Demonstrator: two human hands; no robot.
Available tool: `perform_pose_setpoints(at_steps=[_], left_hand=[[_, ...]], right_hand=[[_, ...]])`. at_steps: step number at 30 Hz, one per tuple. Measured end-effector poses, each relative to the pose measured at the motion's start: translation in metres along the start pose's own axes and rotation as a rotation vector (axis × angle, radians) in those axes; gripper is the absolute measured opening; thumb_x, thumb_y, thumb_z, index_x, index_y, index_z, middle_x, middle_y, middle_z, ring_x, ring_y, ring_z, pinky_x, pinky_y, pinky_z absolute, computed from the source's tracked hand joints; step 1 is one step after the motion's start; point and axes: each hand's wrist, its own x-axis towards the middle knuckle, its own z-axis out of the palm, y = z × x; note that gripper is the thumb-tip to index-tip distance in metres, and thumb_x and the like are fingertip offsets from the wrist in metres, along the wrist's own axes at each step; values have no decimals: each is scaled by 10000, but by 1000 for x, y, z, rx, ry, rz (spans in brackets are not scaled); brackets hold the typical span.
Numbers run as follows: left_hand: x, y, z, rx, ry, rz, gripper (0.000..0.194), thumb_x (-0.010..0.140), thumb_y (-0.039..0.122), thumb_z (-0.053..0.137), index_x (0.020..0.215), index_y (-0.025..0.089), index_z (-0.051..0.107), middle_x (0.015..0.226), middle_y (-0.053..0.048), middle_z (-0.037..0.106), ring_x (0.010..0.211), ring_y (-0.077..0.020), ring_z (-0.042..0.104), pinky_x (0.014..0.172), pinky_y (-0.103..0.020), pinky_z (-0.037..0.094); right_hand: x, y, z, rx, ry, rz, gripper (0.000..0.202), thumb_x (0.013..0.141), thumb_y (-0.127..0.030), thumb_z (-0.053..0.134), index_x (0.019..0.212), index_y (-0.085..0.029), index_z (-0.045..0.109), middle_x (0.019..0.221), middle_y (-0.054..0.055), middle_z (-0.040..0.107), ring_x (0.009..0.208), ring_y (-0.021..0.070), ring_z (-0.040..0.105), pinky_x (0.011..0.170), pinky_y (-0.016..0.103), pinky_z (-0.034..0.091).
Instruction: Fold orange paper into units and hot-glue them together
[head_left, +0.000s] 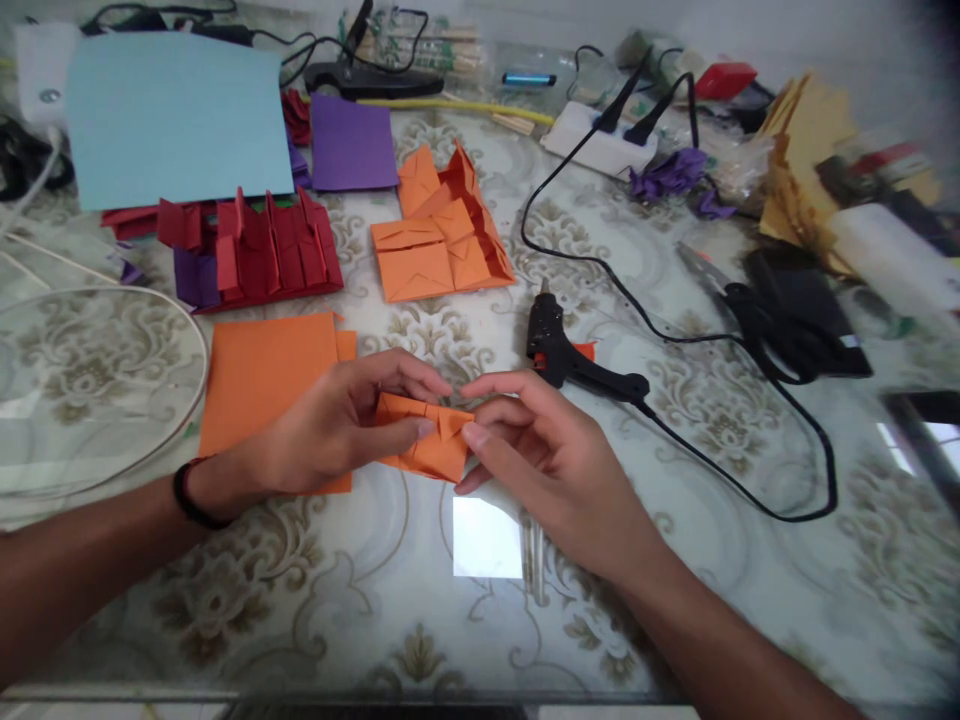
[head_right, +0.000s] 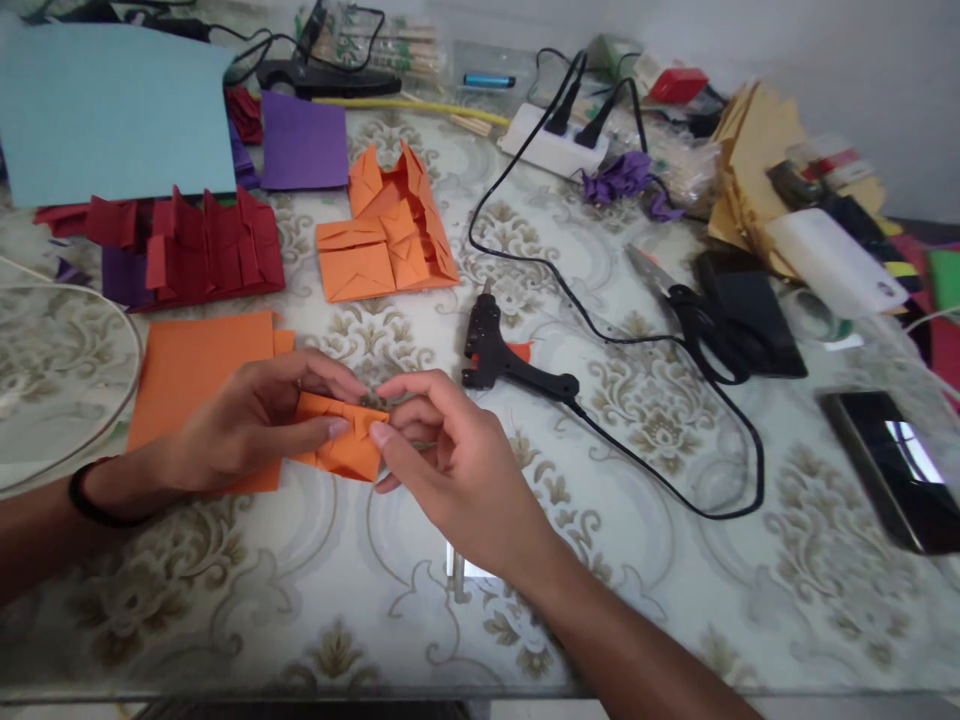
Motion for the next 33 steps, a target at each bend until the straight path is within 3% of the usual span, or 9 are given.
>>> perform_pose_setpoints(at_steps=[4,7,10,14,24,33], left_hand=[[-3,-1,2,4,-16,9,257,924,205,729,1169,189,654,1014,-48,722,868,-136,685,701,-210,551],[-3,6,5,51,-31,-49,228,920,243,727,1128,183,655,923,-20,699,760,-116,643,606,-189,503],[-3,15,7,202,-48,-101,106,949,267,681,939,163,697,730,29,614,596,-70,499,490,-162,371],[-2,20,7,286,-71,-80,196,983,282,632,860,156,717,597,59,498,519,-60,358,447,-178,277],[-4,19,0,279,-135,-101,297,980,370,645,815,146,750,628,4,575,547,-93,417,477,-223,315],[-2,29,3,372,-197,-141,257,946,273,650,723,147,633,544,69,382,477,-56,295,406,-181,215]], right_hand=[[0,2,5,-65,3,67,193,896,-337,760,972,-188,663,742,-19,706,567,106,690,520,182,608],[0,3,5,-102,6,48,194,908,-359,741,901,-179,668,709,-8,707,547,103,672,510,179,586],[0,3,4,-137,0,1,173,932,-345,707,883,-189,653,680,-16,693,545,104,666,493,173,556],[-1,2,4,-225,-17,-34,144,950,-307,672,870,-191,644,639,-28,661,539,110,656,473,182,507],[-3,-2,2,-235,-114,-41,244,974,-320,631,767,-191,638,655,-9,641,584,122,614,488,228,432],[-2,-2,4,-295,-61,-55,232,974,-363,633,825,-187,651,654,-18,618,555,109,547,480,226,414]])
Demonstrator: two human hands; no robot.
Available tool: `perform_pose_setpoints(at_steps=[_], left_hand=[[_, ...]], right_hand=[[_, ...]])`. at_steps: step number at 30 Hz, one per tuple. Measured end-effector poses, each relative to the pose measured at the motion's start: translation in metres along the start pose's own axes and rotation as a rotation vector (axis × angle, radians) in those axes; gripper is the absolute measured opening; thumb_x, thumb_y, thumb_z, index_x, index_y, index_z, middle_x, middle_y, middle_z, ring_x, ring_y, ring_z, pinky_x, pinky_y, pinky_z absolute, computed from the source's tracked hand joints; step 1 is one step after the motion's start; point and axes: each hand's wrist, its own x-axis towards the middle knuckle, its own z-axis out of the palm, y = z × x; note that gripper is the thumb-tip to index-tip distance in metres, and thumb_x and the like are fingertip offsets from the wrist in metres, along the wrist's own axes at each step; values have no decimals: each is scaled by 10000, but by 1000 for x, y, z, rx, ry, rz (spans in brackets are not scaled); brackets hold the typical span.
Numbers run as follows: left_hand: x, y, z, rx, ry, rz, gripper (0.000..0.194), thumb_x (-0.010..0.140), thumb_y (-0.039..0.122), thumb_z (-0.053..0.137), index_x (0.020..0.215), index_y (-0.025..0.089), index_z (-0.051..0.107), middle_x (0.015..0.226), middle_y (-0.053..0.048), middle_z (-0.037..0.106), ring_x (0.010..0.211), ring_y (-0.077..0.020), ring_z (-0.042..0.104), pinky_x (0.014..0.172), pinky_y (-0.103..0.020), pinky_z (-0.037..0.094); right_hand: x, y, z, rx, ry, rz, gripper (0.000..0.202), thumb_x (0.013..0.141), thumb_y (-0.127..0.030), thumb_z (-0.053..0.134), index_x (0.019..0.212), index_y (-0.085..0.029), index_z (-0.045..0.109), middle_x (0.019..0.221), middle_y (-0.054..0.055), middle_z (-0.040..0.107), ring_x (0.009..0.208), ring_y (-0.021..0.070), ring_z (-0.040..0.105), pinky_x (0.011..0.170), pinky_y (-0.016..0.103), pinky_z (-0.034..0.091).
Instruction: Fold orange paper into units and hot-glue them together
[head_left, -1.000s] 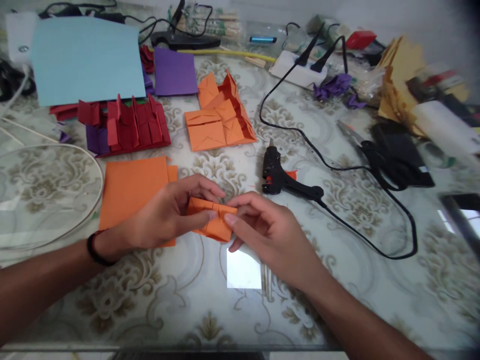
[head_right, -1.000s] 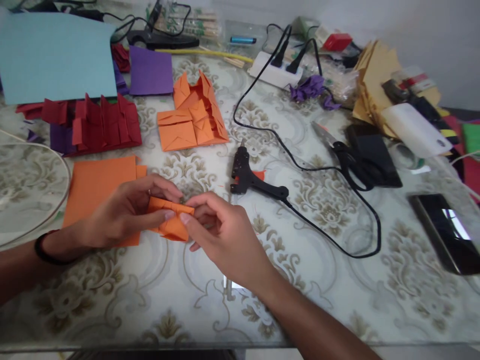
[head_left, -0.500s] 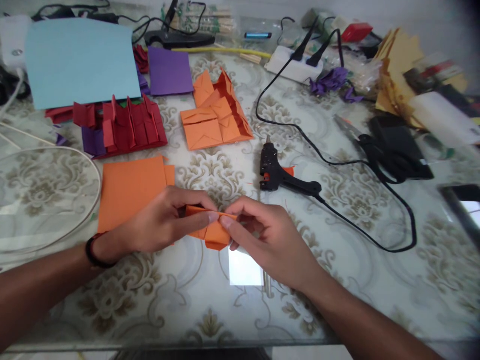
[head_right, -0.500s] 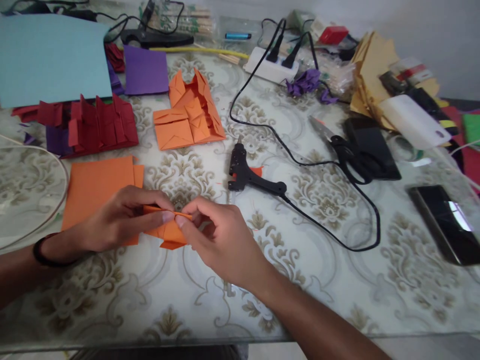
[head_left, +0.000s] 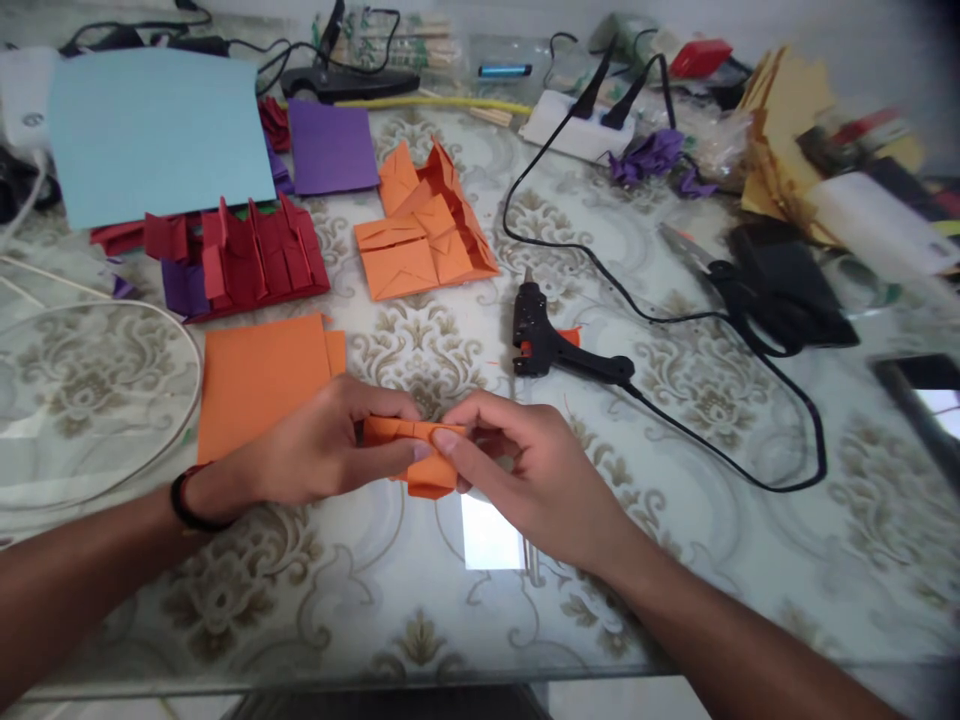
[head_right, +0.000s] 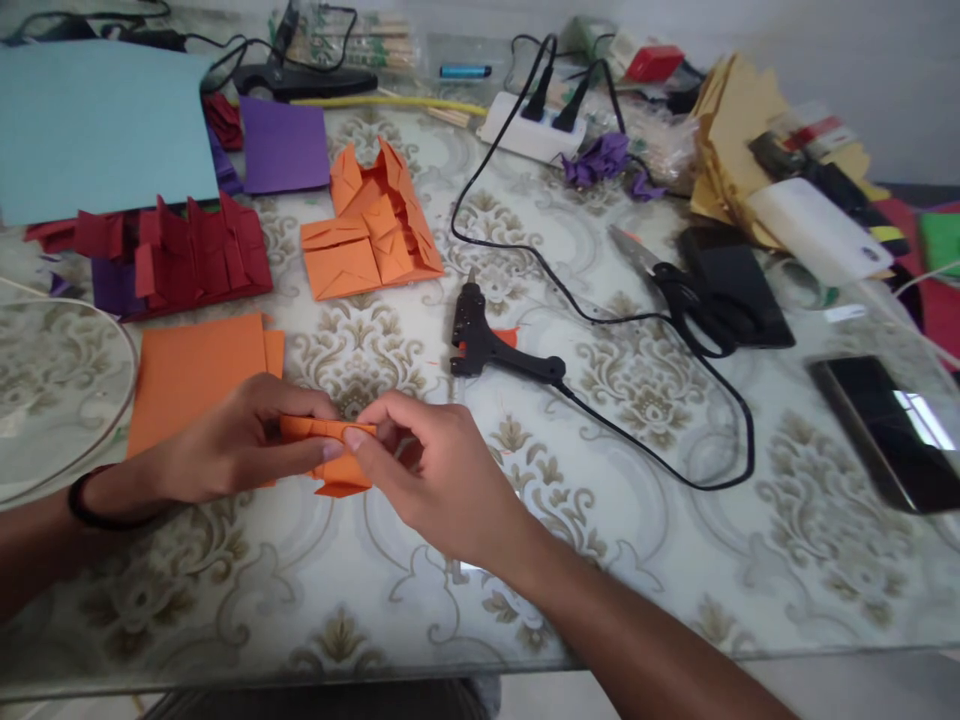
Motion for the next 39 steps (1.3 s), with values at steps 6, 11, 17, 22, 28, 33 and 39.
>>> perform_pose_setpoints(at_steps=[6,11,17,22,28,33,39], left_hand=[[1,0,-2,-19,-13,12,296,938,244,643,668,154,564,517,77,365,450,-47,273,396,-175,211],[0,-1,-3,3,-28,10,277,929,238,649,678,157,566,532,74,383,469,-53,296,415,-175,231],[0,-3,-3,36,-38,48,263,973,283,610,741,159,614,588,55,427,527,-75,352,458,-193,273],[0,-6,-3,3,-31,76,309,1025,325,556,775,160,630,578,57,402,528,-84,332,467,-215,267],[-1,-6,-2,54,-12,84,382,1037,344,532,703,161,568,569,62,349,522,-83,308,468,-224,258],[0,-2,0,100,-7,76,318,1012,318,560,742,156,599,583,61,390,515,-77,331,454,-208,264],[0,-2,0,73,19,57,308,986,319,603,724,162,562,593,64,374,527,-75,316,456,-202,255]], right_hand=[[-1,0,-1,49,-33,-7,253,977,-342,635,780,-184,633,674,-12,625,584,110,575,498,221,420],[-2,1,-4,79,-73,-3,296,1005,-392,605,798,-184,643,673,-2,653,606,123,621,538,228,472],[-4,3,-6,19,-56,-27,326,1026,-383,571,770,-189,625,640,-6,648,581,116,609,549,224,487],[-3,2,-4,1,-46,-8,256,1004,-370,597,823,-193,635,653,-16,631,582,118,592,519,225,457],[-2,1,-1,-68,-39,24,273,977,-330,608,741,-195,584,629,-34,549,541,99,484,477,231,361],[-2,1,-1,-75,-26,-2,263,990,-349,590,778,-195,604,660,-20,569,585,114,492,509,239,388],[-1,2,-1,-124,-6,-27,339,994,-369,595,707,-200,530,636,-27,530,583,113,468,510,245,366]])
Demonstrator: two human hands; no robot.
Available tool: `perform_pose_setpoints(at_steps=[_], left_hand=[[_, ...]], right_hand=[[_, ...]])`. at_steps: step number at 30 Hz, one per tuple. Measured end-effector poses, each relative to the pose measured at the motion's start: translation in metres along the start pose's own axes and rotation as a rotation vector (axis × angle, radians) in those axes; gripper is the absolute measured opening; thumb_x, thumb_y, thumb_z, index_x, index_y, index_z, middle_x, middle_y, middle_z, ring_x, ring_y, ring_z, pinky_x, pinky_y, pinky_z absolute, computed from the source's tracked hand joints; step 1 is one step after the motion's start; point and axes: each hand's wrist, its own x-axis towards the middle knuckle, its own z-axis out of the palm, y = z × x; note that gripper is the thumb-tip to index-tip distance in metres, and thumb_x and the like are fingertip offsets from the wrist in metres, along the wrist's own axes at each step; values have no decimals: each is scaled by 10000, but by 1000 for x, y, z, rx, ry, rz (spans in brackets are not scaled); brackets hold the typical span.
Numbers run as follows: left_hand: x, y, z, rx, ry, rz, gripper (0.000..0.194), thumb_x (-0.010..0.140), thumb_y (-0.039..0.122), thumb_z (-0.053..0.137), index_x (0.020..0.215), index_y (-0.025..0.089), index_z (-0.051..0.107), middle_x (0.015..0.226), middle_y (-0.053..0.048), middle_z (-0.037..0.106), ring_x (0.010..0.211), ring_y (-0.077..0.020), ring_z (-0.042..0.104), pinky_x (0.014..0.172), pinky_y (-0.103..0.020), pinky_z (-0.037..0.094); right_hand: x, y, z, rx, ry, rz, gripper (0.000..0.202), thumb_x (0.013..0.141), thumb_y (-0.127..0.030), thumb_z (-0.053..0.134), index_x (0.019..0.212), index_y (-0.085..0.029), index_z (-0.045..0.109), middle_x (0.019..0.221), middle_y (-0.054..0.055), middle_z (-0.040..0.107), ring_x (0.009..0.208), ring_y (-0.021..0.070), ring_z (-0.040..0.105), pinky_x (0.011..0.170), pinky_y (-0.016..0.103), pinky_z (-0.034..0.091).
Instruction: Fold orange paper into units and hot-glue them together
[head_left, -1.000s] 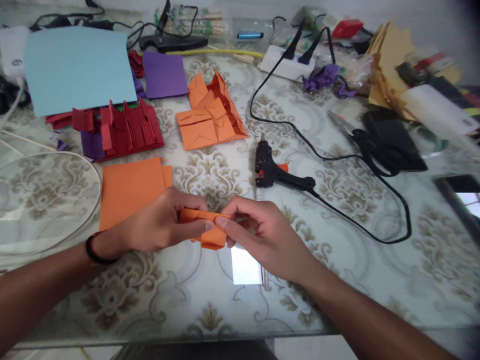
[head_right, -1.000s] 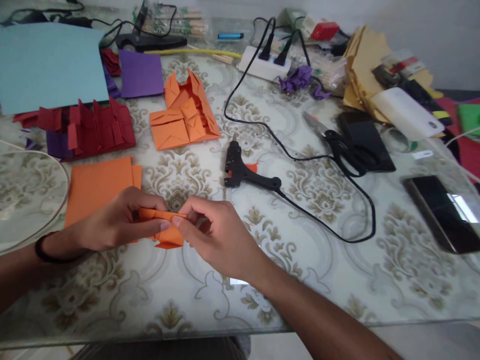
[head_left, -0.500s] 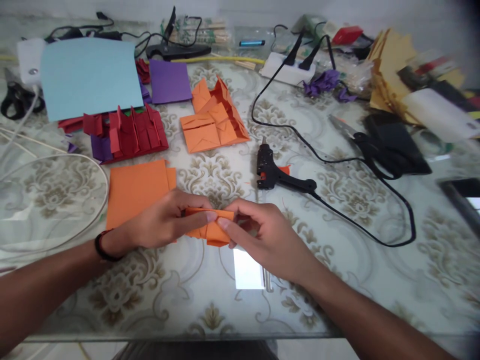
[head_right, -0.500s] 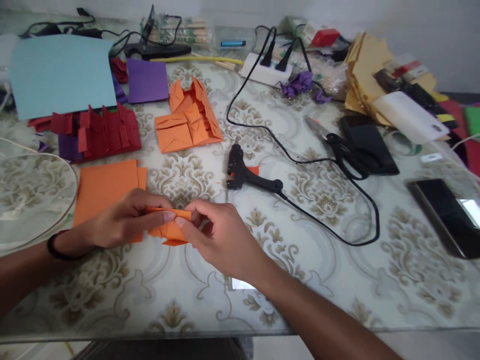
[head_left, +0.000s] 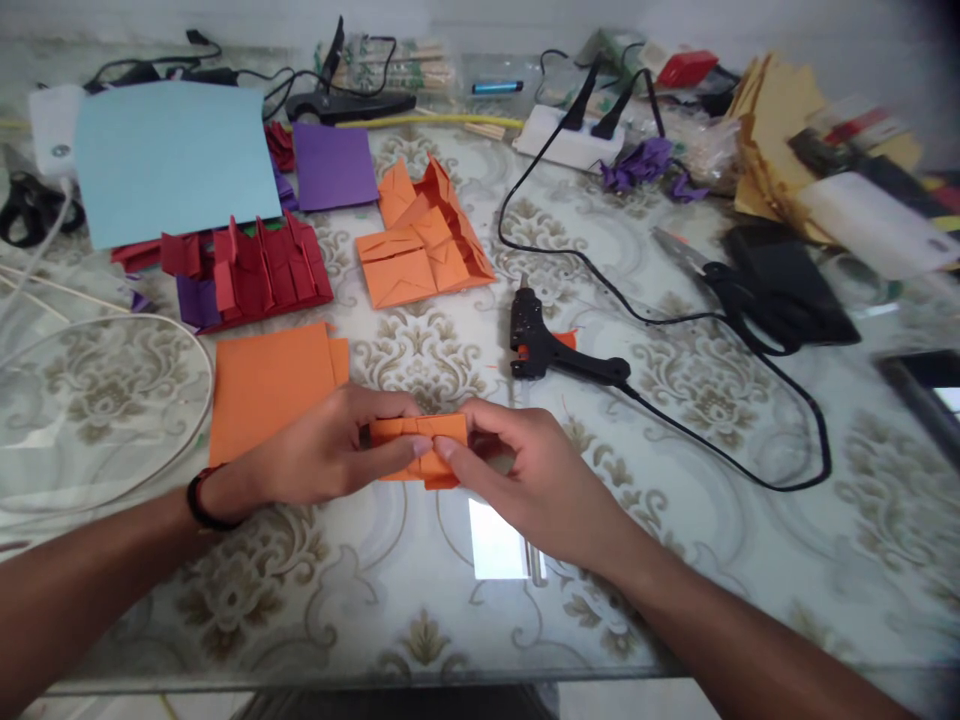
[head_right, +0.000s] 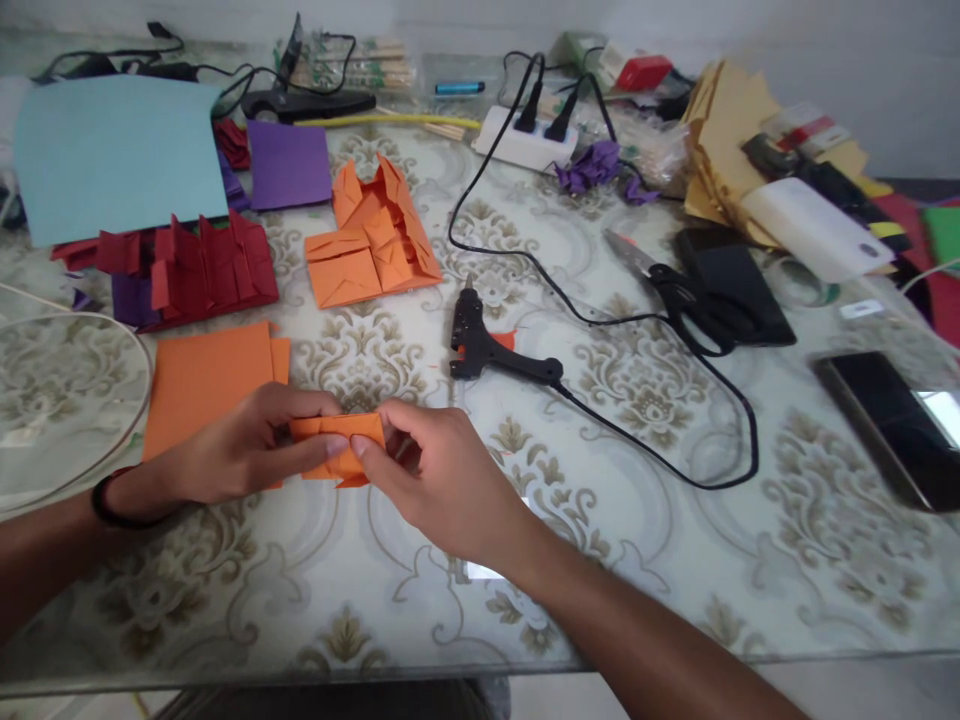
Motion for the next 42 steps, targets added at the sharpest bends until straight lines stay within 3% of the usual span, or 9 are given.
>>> perform_pose_setpoints(at_steps=[4,8,14,22,26,33,42], left_hand=[[-1,-2,-1,-66,-18,-14,304,976,315,624,722,164,550,601,65,391,527,-72,327,469,-200,263],[-3,-10,1,-146,76,-18,314,990,380,614,763,170,561,649,45,456,570,-94,387,499,-215,308],[-2,-14,3,-57,131,11,321,1002,396,592,780,166,562,691,38,440,613,-105,390,535,-236,324],[-4,-1,6,113,81,63,303,963,322,628,719,154,566,612,65,396,544,-72,346,489,-205,282],[-4,0,6,127,81,35,270,967,345,633,782,149,630,608,67,436,529,-63,357,472,-194,264],[1,-2,10,37,180,-69,333,932,299,612,642,158,528,532,84,367,469,-49,321,435,-182,248],[1,-1,6,43,102,-80,237,929,292,626,769,129,688,567,71,426,508,-55,359,450,-175,266]], right_hand=[[-1,0,-1,43,-15,0,354,1012,-383,573,714,-203,513,648,-24,545,587,113,510,511,239,389],[-1,-4,-5,233,-71,55,299,1017,-436,579,836,-198,588,690,-11,616,610,122,600,549,231,478],[1,-5,-7,330,-98,141,254,988,-405,624,862,-187,598,704,-7,647,597,122,657,575,230,545],[1,-1,-12,81,72,16,139,984,-289,598,899,-196,656,749,-10,682,624,117,664,545,209,523],[2,-1,-12,-48,80,-77,90,953,-221,620,877,-203,666,729,-28,693,640,103,652,569,193,515],[4,2,-10,-67,133,-73,80,913,-218,684,993,-217,692,797,-34,736,692,101,676,630,186,560],[3,0,-1,-57,168,-134,80,904,-211,687,984,-204,694,815,-22,731,710,105,675,642,187,542]])
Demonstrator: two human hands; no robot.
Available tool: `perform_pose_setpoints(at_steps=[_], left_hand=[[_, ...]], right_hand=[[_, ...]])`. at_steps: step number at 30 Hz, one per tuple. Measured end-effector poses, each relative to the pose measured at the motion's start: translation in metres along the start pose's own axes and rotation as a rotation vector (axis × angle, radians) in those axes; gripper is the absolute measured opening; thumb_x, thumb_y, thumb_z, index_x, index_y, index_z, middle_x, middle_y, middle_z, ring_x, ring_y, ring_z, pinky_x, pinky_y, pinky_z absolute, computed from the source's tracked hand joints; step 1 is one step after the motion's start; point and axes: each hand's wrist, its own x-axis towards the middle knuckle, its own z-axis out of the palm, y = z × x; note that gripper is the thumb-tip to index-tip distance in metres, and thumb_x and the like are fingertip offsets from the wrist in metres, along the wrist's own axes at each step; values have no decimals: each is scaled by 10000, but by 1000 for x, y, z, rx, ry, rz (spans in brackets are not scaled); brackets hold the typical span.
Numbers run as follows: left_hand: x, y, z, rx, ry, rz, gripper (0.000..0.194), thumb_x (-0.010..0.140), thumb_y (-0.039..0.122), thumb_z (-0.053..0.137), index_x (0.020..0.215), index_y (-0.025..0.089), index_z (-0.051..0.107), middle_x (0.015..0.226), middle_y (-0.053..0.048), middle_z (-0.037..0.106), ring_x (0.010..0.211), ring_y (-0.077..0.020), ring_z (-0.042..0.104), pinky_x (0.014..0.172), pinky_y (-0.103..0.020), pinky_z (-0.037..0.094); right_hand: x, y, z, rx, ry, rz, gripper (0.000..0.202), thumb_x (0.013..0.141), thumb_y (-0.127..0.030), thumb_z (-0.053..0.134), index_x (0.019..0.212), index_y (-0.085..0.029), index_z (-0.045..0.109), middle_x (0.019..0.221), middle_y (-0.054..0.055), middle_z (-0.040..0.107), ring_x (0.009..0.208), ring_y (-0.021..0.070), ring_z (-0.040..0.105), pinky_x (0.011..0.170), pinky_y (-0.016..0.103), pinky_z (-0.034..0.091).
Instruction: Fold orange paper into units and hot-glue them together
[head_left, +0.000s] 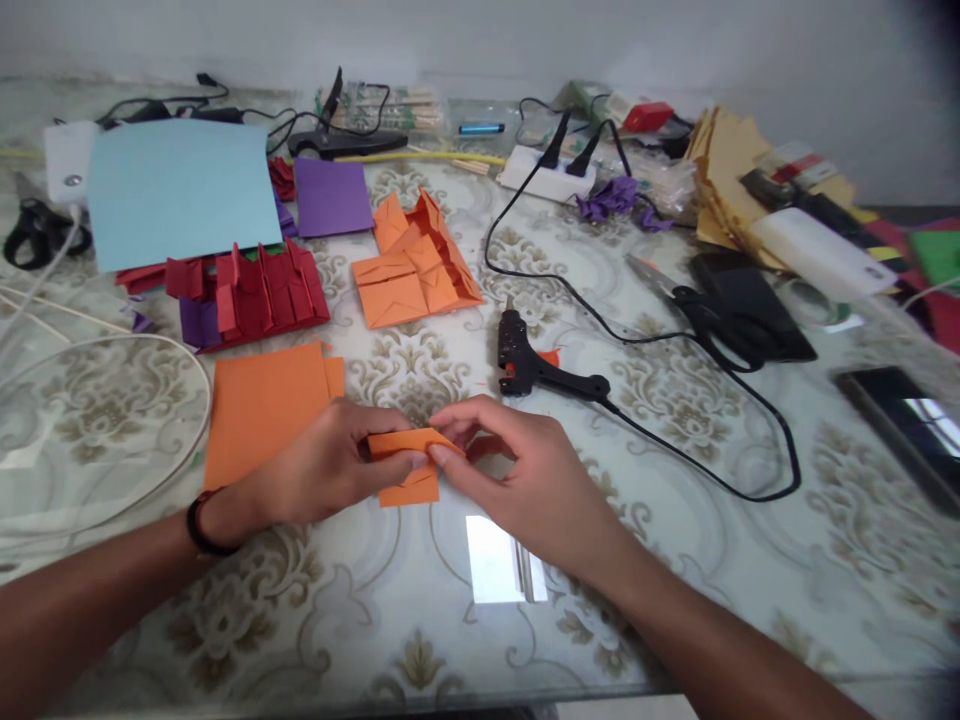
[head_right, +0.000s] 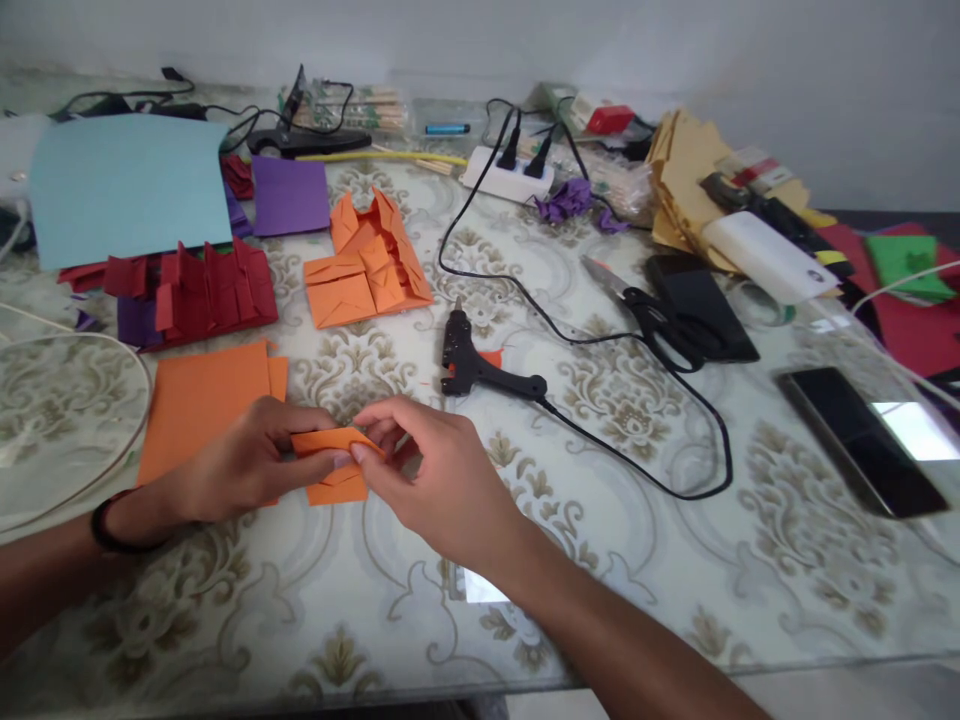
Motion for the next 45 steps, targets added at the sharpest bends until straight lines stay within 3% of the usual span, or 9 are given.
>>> perform_pose_setpoints(at_steps=[4,8,15,23,31,35,39,41,45], left_hand=[[-1,3,-2,-18,-9,-6,199,917,243,620,795,120,716,570,72,418,502,-55,359,439,-176,262],[-2,4,-4,-2,-38,34,233,970,254,567,871,132,739,570,77,384,480,-50,343,429,-176,251],[-1,2,-3,-7,-41,61,323,990,287,564,724,130,661,538,78,343,465,-52,322,416,-183,227],[0,-1,-2,-160,-59,81,235,984,263,598,792,146,669,541,81,391,474,-57,295,431,-188,229],[0,-7,1,-202,-70,29,181,969,267,609,836,153,655,615,55,461,549,-75,354,490,-193,283],[2,-14,6,-376,22,-9,153,966,312,635,1020,170,650,641,58,489,547,-80,366,494,-193,304],[4,-17,5,-405,123,-14,146,946,297,658,1029,177,648,683,50,513,553,-76,367,489,-188,308],[5,-17,4,-384,132,-14,115,950,280,643,981,170,658,666,54,482,555,-76,371,491,-184,316],[5,-14,3,-374,153,-29,100,946,261,629,935,166,655,643,63,455,559,-79,419,500,-182,352]], right_hand=[[0,-2,2,-86,-54,11,111,913,-215,656,804,-193,657,701,-32,658,604,102,579,579,223,461],[0,-2,3,-94,-63,27,130,905,-213,635,778,-193,645,659,-39,609,593,108,546,574,248,413],[0,-3,1,-109,-108,52,188,907,-218,618,730,-204,555,622,-61,528,568,97,474,544,242,359],[0,-5,-1,-121,-127,-39,178,901,-169,603,737,-198,539,674,-49,544,598,92,492,573,226,384],[0,-6,0,-102,-77,25,90,939,-219,634,852,-212,653,677,-36,642,601,118,585,564,227,460],[4,-5,-20,-158,-50,-95,95,985,-269,608,937,-219,674,833,6,726,710,145,659,659,249,535],[13,11,-61,-538,205,-130,168,955,-260,595,1088,-193,672,1074,110,702,976,256,688,926,411,550],[17,25,-76,-707,165,-94,324,898,-245,622,1215,-180,639,1164,148,652,1069,316,670,987,493,529],[22,47,-81,-738,82,-12,443,841,-174,628,1282,-183,594,1244,156,616,1067,310,684,933,457,567]])
